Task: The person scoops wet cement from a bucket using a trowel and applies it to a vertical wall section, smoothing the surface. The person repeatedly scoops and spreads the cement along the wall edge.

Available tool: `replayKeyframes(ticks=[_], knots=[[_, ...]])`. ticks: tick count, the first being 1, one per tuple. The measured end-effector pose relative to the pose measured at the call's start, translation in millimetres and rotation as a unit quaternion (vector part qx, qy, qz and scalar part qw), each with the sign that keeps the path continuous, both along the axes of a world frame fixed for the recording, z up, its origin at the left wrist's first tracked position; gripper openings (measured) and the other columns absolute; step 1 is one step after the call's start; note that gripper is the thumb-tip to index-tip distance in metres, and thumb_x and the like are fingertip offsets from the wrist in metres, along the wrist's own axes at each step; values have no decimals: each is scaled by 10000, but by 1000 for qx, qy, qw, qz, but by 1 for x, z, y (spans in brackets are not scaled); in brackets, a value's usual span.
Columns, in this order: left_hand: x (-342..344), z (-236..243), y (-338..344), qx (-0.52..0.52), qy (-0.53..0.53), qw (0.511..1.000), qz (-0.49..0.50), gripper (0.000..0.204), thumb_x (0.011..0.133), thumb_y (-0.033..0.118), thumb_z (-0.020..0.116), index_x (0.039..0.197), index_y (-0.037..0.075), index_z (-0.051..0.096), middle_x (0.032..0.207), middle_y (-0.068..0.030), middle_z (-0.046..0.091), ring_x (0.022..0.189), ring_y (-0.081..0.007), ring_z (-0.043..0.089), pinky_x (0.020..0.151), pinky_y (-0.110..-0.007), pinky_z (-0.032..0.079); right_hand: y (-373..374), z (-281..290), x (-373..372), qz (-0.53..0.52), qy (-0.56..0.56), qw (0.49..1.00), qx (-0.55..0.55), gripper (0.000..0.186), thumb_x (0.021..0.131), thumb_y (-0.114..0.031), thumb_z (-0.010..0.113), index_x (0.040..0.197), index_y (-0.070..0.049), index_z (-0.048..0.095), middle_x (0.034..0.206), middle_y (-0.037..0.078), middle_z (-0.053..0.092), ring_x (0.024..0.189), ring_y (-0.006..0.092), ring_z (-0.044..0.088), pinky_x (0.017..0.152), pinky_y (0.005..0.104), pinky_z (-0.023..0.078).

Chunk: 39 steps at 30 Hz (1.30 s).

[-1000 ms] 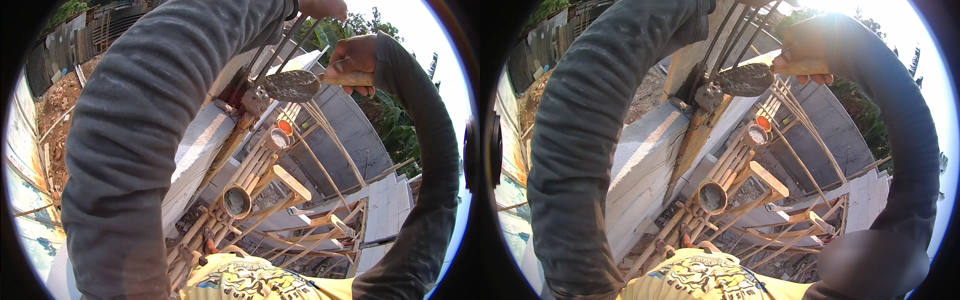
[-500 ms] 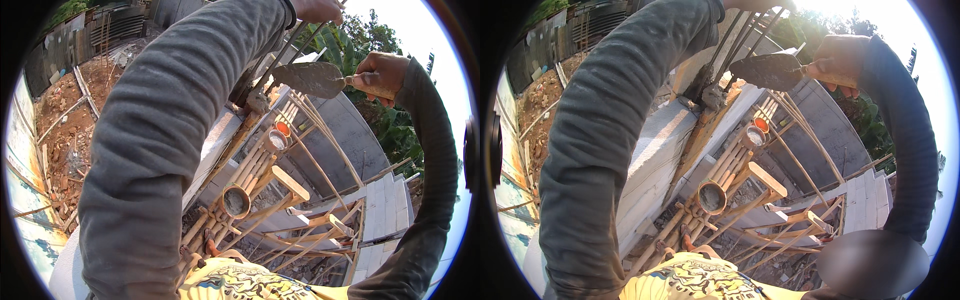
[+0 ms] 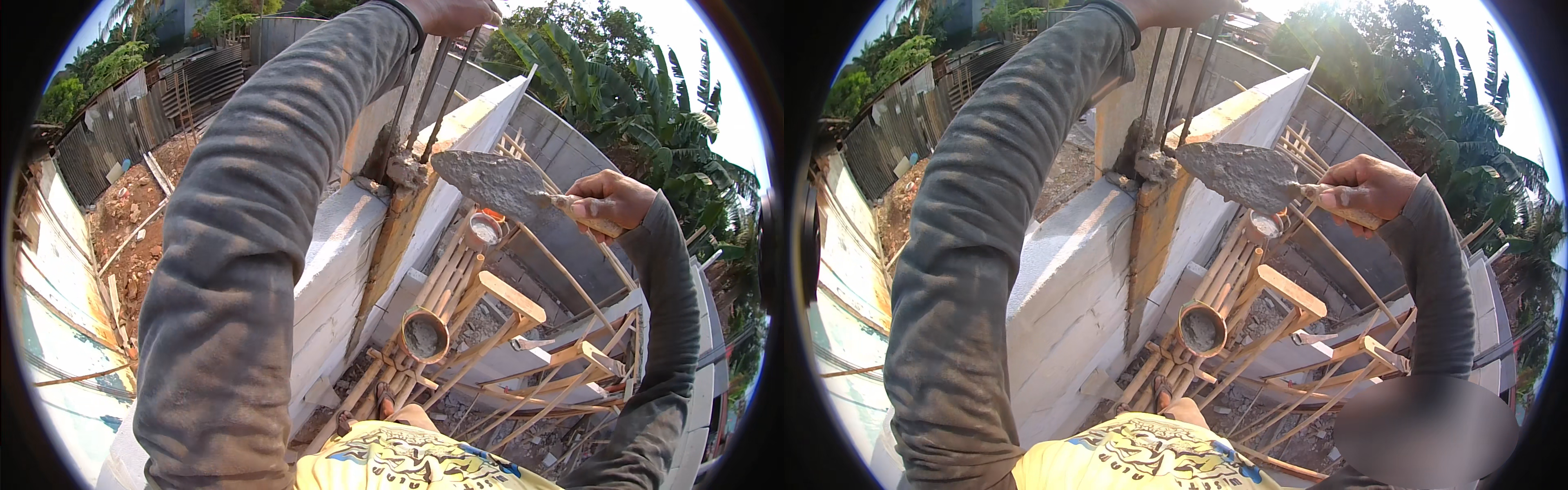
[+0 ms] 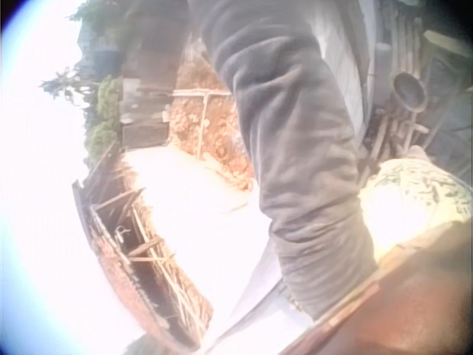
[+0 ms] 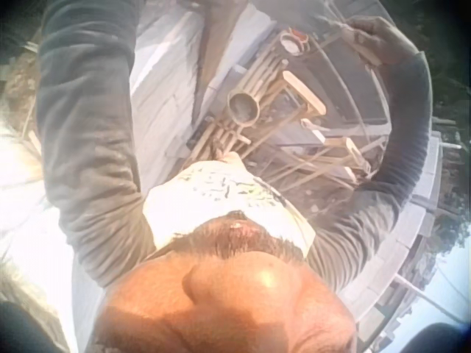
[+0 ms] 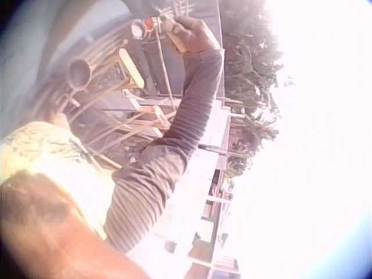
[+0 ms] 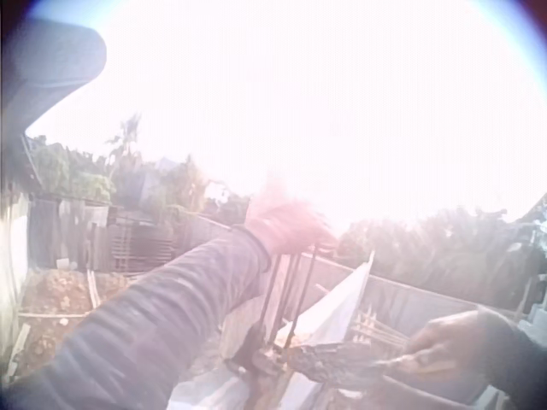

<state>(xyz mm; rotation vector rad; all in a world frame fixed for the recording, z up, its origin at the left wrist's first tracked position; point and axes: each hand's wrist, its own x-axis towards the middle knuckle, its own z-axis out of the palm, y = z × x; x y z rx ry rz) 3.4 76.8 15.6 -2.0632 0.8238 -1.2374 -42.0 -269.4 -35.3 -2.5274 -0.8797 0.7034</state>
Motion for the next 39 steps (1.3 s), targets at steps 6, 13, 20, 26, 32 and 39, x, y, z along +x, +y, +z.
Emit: replayKeyframes(ticks=[6,13,20,26,32,39], knots=[[3,-1,5,19,-25,999,-9,153,804,170,591,867,114,719,937,-82,715,967,-268,670,862,-416,510,41,-2,15,87,-45,993,-66,466,914,-446,622,1018,5,673,708,46,643,513,118,612,459,275,509],[-1,2,-1,21,-45,999,-19,165,802,150,584,892,117,718,967,-82,711,988,-272,660,893,-423,496,85,28,14,66,-123,983,-123,426,947,-395,594,1002,18,681,711,63,663,480,115,612,462,266,536],[-5,0,1,22,-58,998,-30,183,800,131,576,916,119,717,997,-81,707,1009,-276,650,925,-430,482,-11,-13,46,-15,113,986,124,416,948,-389,612,1023,16,666,697,75,638,469,112,605,411,227,512],[3,0,2,63,-95,992,-47,202,799,115,570,938,121,716,1023,-81,704,1027,-279,641,951,-435,470,-3,-97,32,-68,45,967,240,352,950,-307,601,1060,26,631,807,65,613,567,104,597,508,243,529],[1,-4,6,48,-69,996,-12,197,818,133,555,932,142,715,1012,-73,706,1022,-256,647,930,-444,473,58,-156,8,-63,-71,946,310,283,979,-202,539,1110,49,559,888,85,580,711,102,600,556,277,550],[-21,-4,-10,-22,-35,997,65,197,852,172,528,918,167,714,988,-64,712,995,-215,665,890,-456,482,147,-270,7,-96,-413,813,399,585,888,-83,673,1390,-4,383,1208,211,476,990,388,607,803,447,520]])
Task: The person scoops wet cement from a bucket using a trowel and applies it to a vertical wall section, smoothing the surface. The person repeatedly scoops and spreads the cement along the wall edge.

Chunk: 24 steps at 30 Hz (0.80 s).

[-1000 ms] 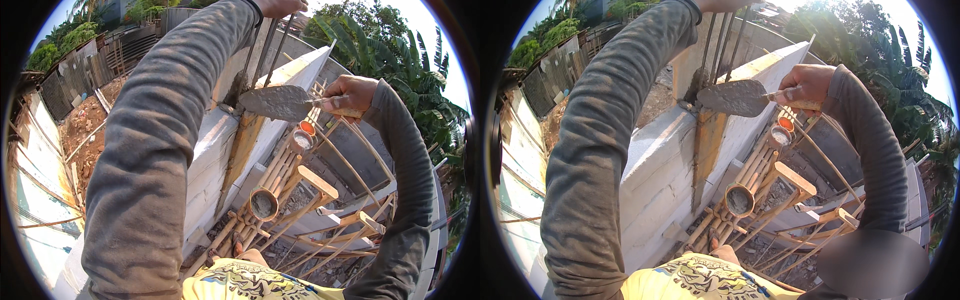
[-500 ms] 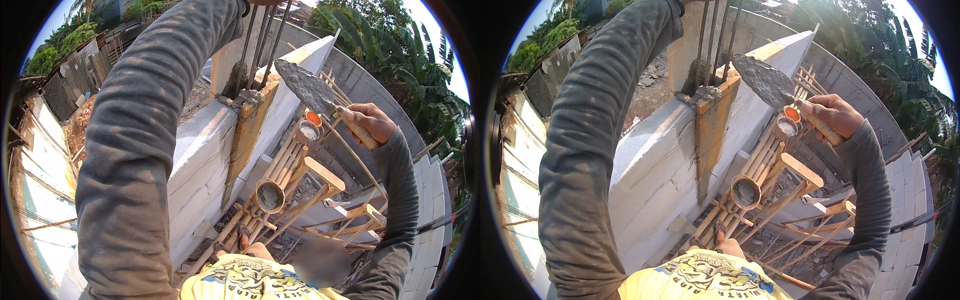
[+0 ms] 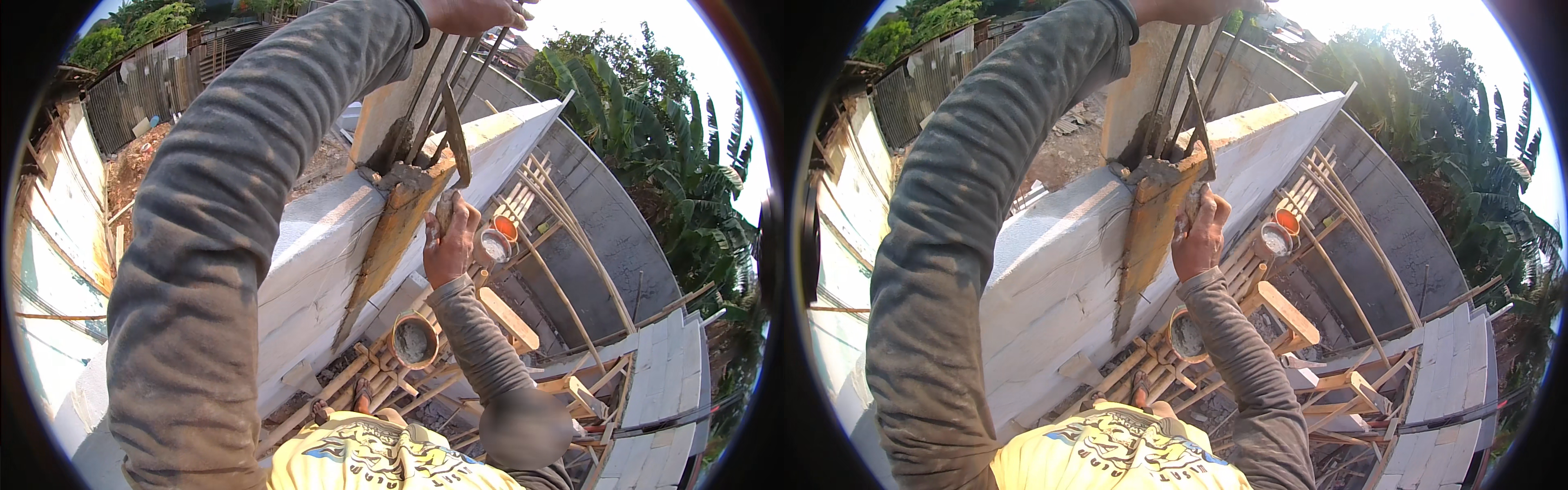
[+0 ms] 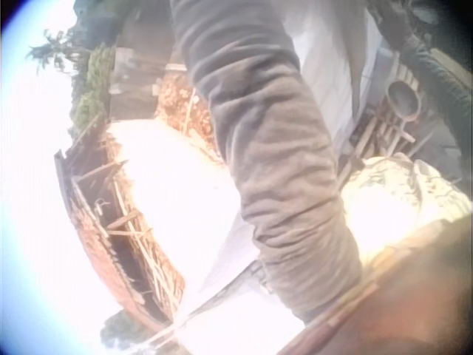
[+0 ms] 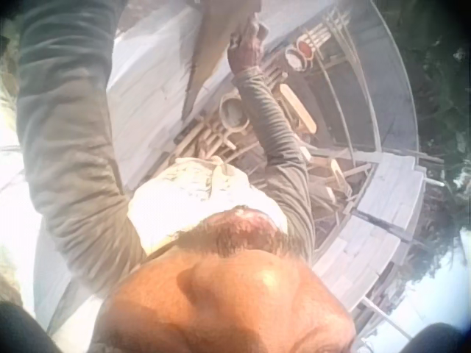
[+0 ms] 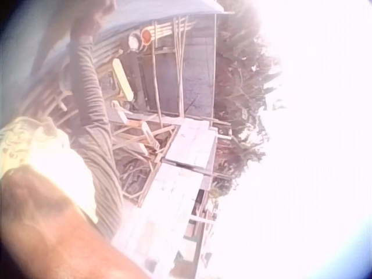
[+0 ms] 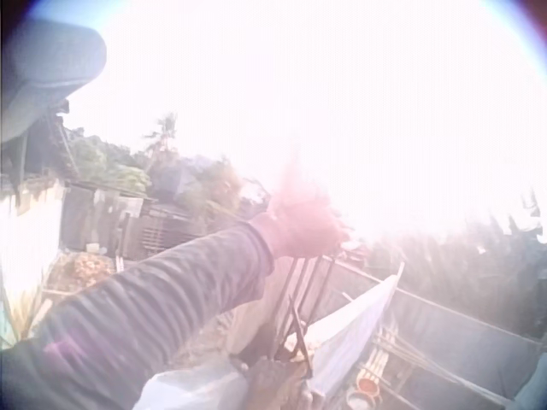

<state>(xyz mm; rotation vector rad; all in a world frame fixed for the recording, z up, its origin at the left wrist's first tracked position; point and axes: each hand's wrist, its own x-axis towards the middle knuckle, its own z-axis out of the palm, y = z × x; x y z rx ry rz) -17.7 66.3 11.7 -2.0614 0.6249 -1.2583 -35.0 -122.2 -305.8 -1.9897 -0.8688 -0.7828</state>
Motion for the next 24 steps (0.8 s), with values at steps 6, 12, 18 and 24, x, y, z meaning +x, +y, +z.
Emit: replayKeyframes(ticks=[6,12,18,24], knots=[[9,4,21,32,-21,999,11,201,856,206,536,933,177,719,972,-65,717,962,-223,682,847,-495,496,15,-43,-9,-5,-18,998,-56,704,913,-85,642,1517,-66,280,1253,193,487,979,393,622,775,442,528],[-41,-2,2,-58,-8,998,28,194,863,231,551,939,171,720,962,-52,717,985,-244,677,873,-509,486,-45,-68,-11,-15,-65,988,-137,738,881,-37,662,1511,-53,278,1275,205,498,1072,394,588,803,435,547],[-4,-8,7,-20,-66,998,14,196,868,251,551,931,218,733,985,-21,720,962,-226,674,914,-501,470,-144,-47,-37,-18,61,975,-212,694,872,18,614,1498,-64,325,1242,208,505,977,423,613,789,438,522],[-38,5,2,-103,30,991,77,228,908,264,538,1011,204,732,1064,-40,720,1037,-238,670,923,-441,503,-171,37,-55,23,7,978,-205,543,849,1,645,1359,-15,460,1121,211,577,956,403,639,782,419,532]])
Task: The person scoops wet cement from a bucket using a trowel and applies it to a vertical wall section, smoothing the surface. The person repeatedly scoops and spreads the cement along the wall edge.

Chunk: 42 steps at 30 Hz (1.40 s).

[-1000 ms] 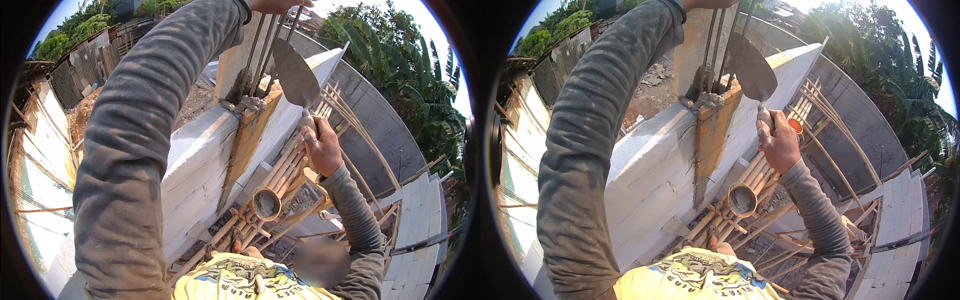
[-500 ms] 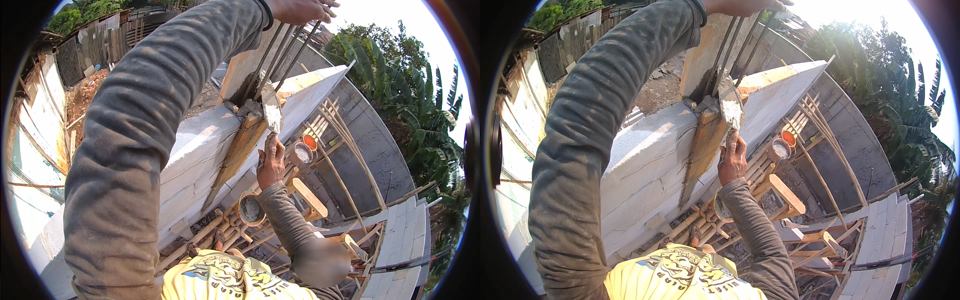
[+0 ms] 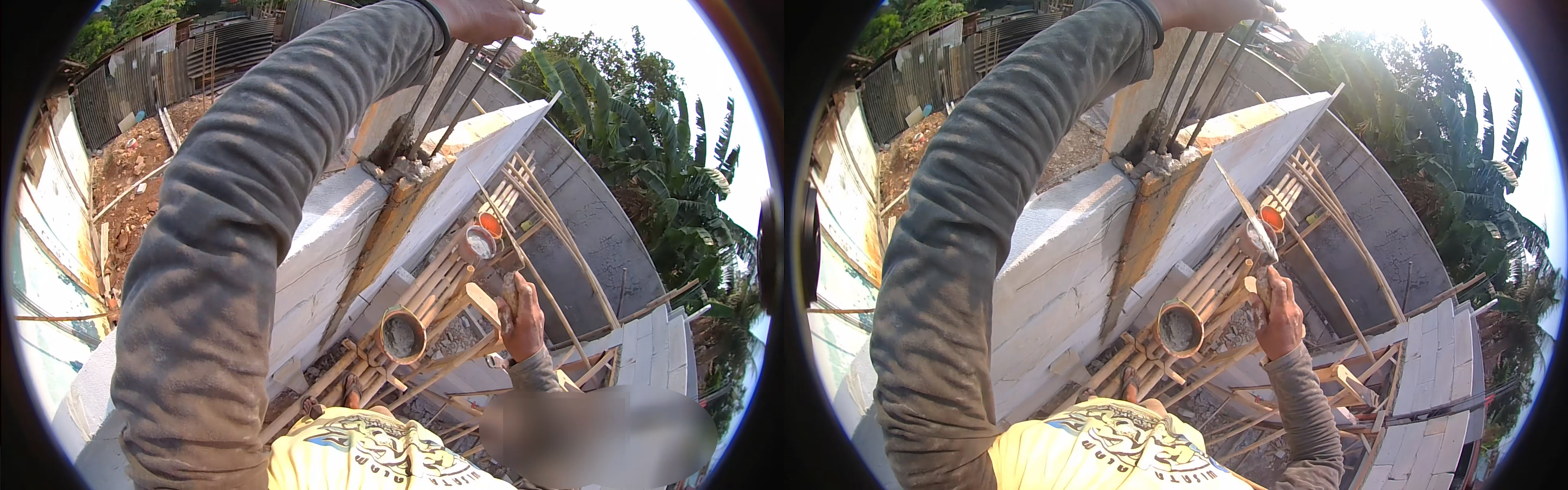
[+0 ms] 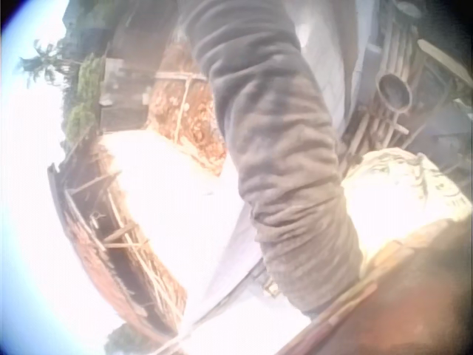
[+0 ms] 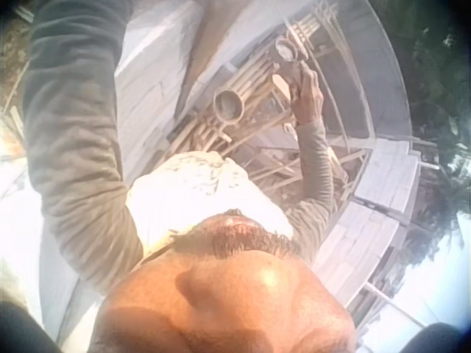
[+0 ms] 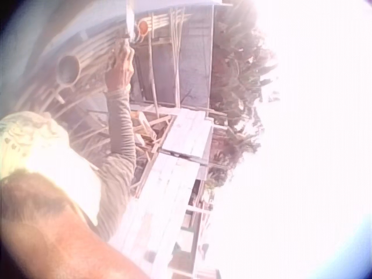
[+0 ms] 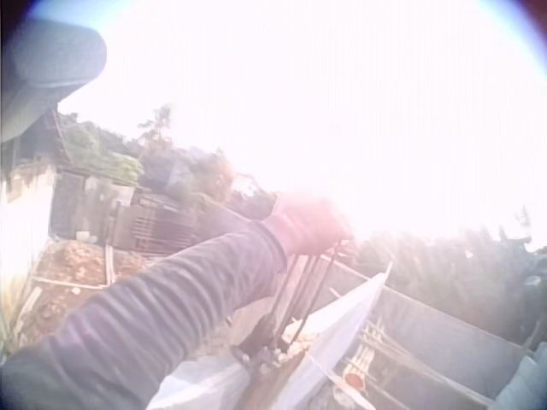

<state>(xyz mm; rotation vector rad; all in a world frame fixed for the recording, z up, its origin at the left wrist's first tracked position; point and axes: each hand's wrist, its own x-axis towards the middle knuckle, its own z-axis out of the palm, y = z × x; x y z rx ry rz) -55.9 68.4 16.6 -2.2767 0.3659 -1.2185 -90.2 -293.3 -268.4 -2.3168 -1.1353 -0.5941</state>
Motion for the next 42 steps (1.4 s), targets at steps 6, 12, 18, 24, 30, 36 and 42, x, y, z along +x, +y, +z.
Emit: replayKeyframes(ticks=[6,12,18,24,30,36,42], knots=[[23,-7,2,42,-17,996,-71,201,901,281,560,997,292,736,1046,-36,723,988,-240,682,871,-425,529,26,85,1,41,-80,974,-206,513,856,-86,669,1337,-62,493,1102,157,602,917,349,664,721,427,564],[42,-1,12,47,-9,997,-64,187,874,274,587,980,272,742,987,-60,728,897,-261,702,809,-422,549,74,149,21,47,-122,949,-288,501,831,-76,676,1316,-106,550,1064,129,611,883,353,658,719,447,543],[13,-10,-2,1,-6,999,-49,198,852,245,589,969,210,745,968,-69,726,926,-261,698,824,-422,545,101,205,12,40,-164,904,-392,479,800,-61,696,1267,-74,589,1016,122,621,875,347,659,725,445,533],[35,-11,4,58,-66,991,-101,204,857,196,575,949,150,751,1057,-98,706,1038,-271,663,907,-411,524,68,239,18,-20,-122,921,-368,413,765,0,680,1173,-68,671,1043,123,673,943,336,665,823,423,536],[42,-13,7,34,-11,996,-78,202,871,210,585,1005,165,730,1018,-88,719,975,-270,692,855,-416,546,89,242,66,71,-159,916,-360,517,713,30,725,1218,-38,634,1045,153,654,949,356,653,800,445,517],[37,-19,16,56,-68,991,-104,199,864,156,562,972,166,729,979,-71,709,988,-252,675,870,-407,530,101,226,66,74,-138,902,-401,430,761,-7,691,1187,-54,654,1026,139,670,932,343,659,820,429,530],[28,-2,23,111,-19,986,-121,278,829,79,541,1064,82,690,1164,-114,658,1164,-239,587,1014,-408,439,86,268,101,145,-148,926,-316,463,736,35,712,1192,-3,641,1043,209,667,941,339,675,830,438,543]])
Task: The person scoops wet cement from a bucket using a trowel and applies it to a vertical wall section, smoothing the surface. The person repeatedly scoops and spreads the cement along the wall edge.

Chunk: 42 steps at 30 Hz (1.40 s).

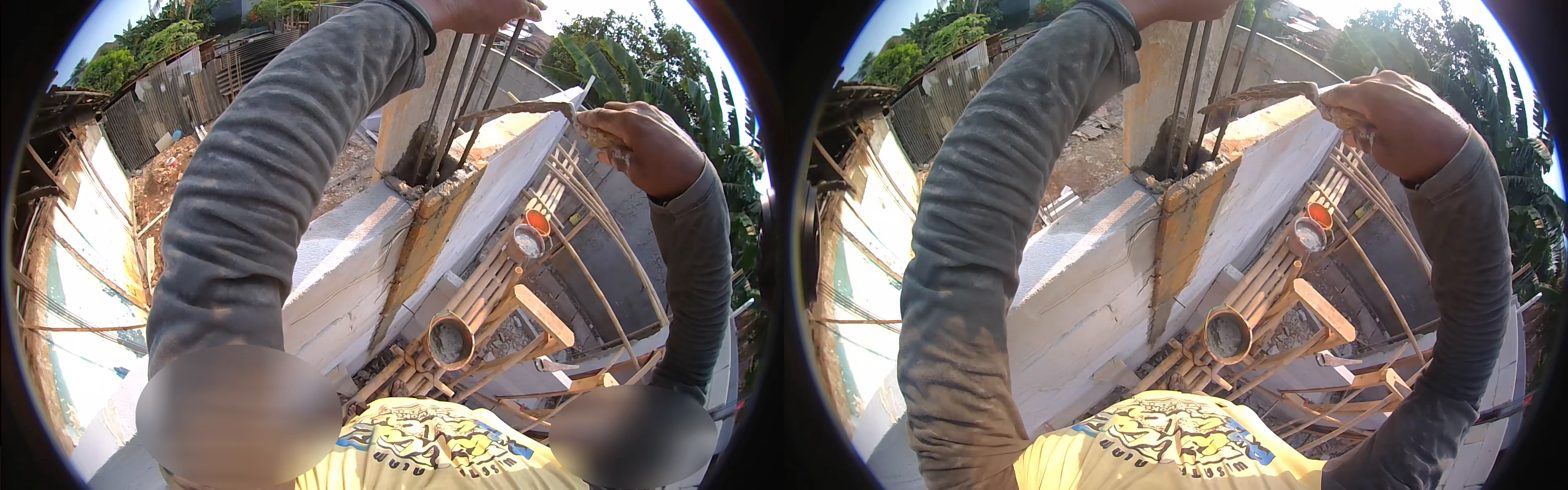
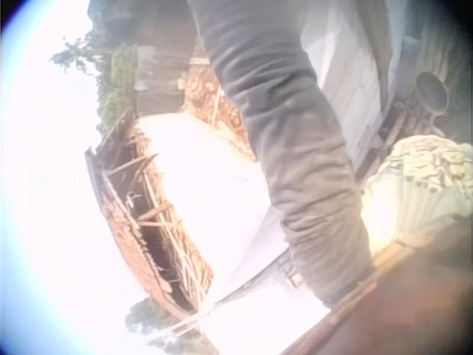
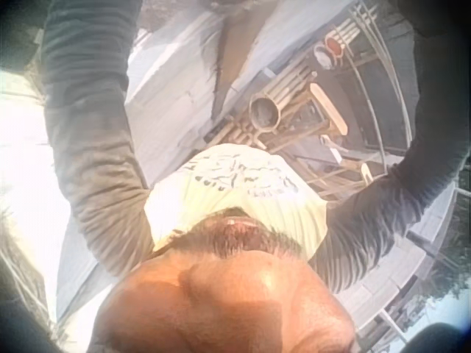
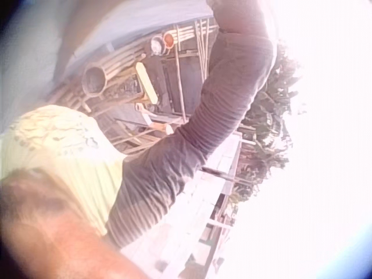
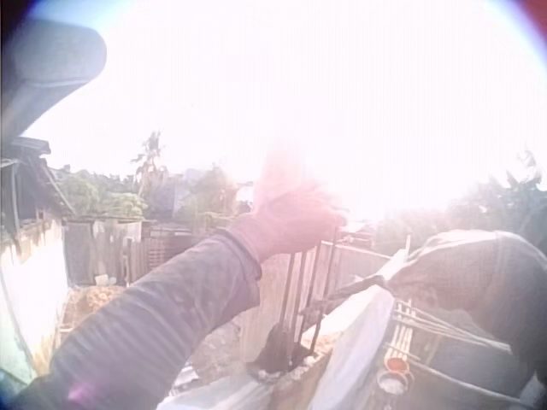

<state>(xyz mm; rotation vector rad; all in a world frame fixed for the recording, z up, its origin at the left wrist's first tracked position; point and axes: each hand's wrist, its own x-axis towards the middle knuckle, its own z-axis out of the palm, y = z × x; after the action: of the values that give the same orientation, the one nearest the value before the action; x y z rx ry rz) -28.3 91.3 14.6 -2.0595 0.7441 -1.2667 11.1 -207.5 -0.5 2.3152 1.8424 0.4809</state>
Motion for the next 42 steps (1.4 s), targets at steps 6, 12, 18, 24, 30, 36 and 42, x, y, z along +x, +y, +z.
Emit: replayKeyframes(ticks=[6,12,18,24,30,36,42], knots=[[6,3,-21,22,37,998,-54,401,805,6,513,1177,79,643,1248,-107,643,1259,-218,532,1136,-428,315,33,12,33,-136,6,988,-79,438,751,4,720,1184,3,647,1011,208,676,885,323,685,781,423,556],[-4,1,-25,23,21,999,-45,411,796,1,515,1180,77,642,1219,-90,652,1259,-229,526,1140,-425,310,66,3,3,-207,59,973,-79,405,780,-39,714,1177,4,651,965,190,687,812,305,693,713,410,565],[12,-4,-26,40,-2,997,-64,418,790,-3,522,1180,74,649,1221,-92,651,1261,-231,519,1140,-427,307,77,3,-7,-237,90,964,-75,376,808,-81,709,1170,5,656,918,171,698,739,287,701,645,398,574],[5,-1,-29,17,13,1000,-17,293,777,32,538,1031,67,681,1083,-108,672,1125,-239,585,1043,-415,380,44,0,2,-209,113,970,-56,359,823,-115,707,1158,5,661,899,170,703,712,280,704,635,395,577],[16,-7,-15,28,-32,991,-128,210,767,47,551,939,71,669,976,-103,669,1055,-252,604,994,-406,406,21,-26,28,-98,69,989,-85,412,780,-96,739,1172,0,653,1000,224,692,891,334,693,822,422,549],[30,-8,-11,23,-39,998,-40,182,750,58,566,901,89,663,927,-91,668,1000,-258,620,934,-401,444,-23,-100,-4,-77,60,995,15,348,812,-81,691,1150,-16,638,1015,179,676,960,340,659,838,433,521],[17,-6,-4,40,-42,993,-102,161,724,57,579,860,89,658,881,-98,665,944,-267,632,875,-404,473,-24,-146,-13,-104,112,983,105,407,803,-86,696,1193,-23,596,1072,162,653,985,344,645,844,436,514]])
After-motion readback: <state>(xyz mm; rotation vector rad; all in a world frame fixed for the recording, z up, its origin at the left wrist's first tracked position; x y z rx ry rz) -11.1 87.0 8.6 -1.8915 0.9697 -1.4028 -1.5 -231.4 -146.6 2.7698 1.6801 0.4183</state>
